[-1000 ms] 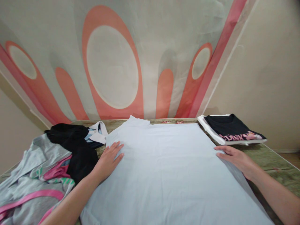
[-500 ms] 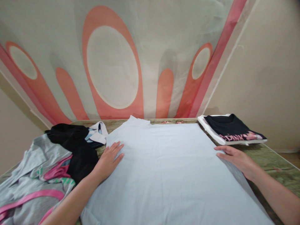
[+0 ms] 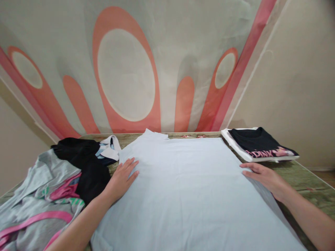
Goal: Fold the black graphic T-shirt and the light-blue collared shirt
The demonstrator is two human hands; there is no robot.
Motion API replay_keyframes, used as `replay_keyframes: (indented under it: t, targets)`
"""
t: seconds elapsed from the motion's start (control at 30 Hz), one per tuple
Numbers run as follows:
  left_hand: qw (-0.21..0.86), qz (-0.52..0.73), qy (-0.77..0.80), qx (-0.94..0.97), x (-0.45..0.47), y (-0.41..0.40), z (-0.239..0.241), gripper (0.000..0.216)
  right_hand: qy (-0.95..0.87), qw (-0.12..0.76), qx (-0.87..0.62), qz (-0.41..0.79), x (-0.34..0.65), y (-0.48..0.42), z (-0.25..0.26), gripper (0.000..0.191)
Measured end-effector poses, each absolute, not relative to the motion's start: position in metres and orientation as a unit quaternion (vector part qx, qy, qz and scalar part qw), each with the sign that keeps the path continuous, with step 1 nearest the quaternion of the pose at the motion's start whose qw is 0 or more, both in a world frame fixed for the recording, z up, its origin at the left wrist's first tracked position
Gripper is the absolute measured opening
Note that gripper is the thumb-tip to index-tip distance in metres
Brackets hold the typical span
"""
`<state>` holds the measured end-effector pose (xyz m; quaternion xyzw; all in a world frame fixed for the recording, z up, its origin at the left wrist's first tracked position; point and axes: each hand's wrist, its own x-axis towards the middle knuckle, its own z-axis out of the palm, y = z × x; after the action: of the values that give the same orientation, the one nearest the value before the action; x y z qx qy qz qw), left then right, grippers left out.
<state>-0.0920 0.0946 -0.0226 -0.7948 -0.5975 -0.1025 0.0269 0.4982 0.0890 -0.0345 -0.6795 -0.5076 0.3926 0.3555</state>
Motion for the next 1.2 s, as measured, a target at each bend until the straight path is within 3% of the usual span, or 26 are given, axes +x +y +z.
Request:
replay_keyframes:
  t: [1.2]
  targets:
    - [0.024,-0.081,-0.606,-0.791,-0.0909,0.0926,-0.0212,0.051,-0.499,0.346,-0.675,0.419,0.5042,0.0907,-0.0424,0.053]
